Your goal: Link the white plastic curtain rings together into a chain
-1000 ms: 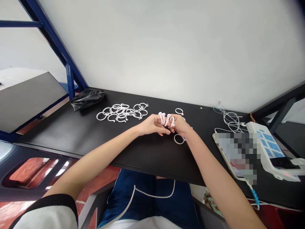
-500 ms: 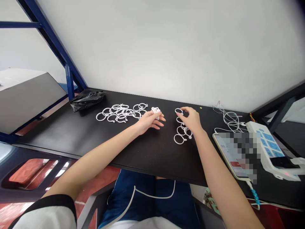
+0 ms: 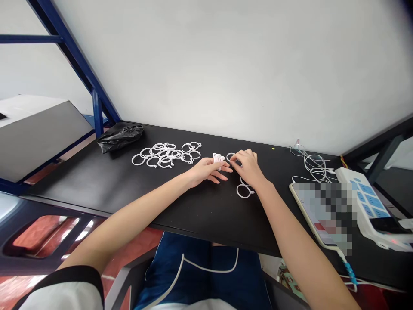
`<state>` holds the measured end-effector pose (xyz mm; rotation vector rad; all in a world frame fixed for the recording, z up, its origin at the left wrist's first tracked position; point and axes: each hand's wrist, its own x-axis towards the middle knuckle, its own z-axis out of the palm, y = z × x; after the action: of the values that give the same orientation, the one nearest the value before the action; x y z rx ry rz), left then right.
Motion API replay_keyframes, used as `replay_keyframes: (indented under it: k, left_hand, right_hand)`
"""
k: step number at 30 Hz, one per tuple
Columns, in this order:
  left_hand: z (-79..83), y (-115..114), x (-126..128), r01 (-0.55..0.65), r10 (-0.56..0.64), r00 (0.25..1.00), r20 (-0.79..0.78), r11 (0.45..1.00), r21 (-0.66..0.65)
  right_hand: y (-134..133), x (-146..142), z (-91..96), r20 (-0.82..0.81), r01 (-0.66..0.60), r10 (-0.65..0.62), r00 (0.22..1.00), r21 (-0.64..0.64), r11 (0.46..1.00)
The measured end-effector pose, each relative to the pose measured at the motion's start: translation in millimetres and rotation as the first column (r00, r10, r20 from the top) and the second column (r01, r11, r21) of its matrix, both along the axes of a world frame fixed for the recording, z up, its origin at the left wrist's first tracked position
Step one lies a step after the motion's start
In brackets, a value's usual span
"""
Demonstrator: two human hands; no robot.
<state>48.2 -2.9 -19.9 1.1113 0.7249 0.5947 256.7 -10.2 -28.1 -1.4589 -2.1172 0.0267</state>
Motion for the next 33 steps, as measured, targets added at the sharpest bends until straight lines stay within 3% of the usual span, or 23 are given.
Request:
replay_keyframes:
  k: [5, 8, 14, 21, 33]
  left_hand:
    - [2.0, 3.8, 0.5, -0.121, 0.122, 0.992, 0.016, 0.991, -0.063]
    - [0.9, 7.4, -0.4, -0.134, 0.142, 0.988, 0.063, 0.984, -0.119]
    - [-1.4, 10.6, -2.0, -0.165, 0.181, 0.979, 0.097, 0.974, -0.153]
    - [-0.6, 6.1, -0.6, -0.194, 0.196, 0.979, 0.046, 0.979, -0.056]
    - [-4.3, 5.0, 0.4, -0.181, 0.181, 0.983, 0.043, 0.983, 0.017]
  right_hand:
    - [-9.1, -14.3, 10.7, -0.28, -0.042, 0.055, 0.958, 0.052, 0.998]
    - [-12.8, -22.5, 12.0, -0.358, -0.075, 0.093, 0.929, 0.064, 0.995]
    - [-12.7, -23.6, 10.3, -0.358, -0.17, 0.19, 0.914, 0.087, 0.982]
    - [-9.5, -20.6, 5.2, -0.295, -0.202, 0.235, 0.926, 0.138, 0.97]
    - [-12.9, -28.6, 6.8, -0.341, -0.075, 0.142, 0.929, 0.202, 0.976]
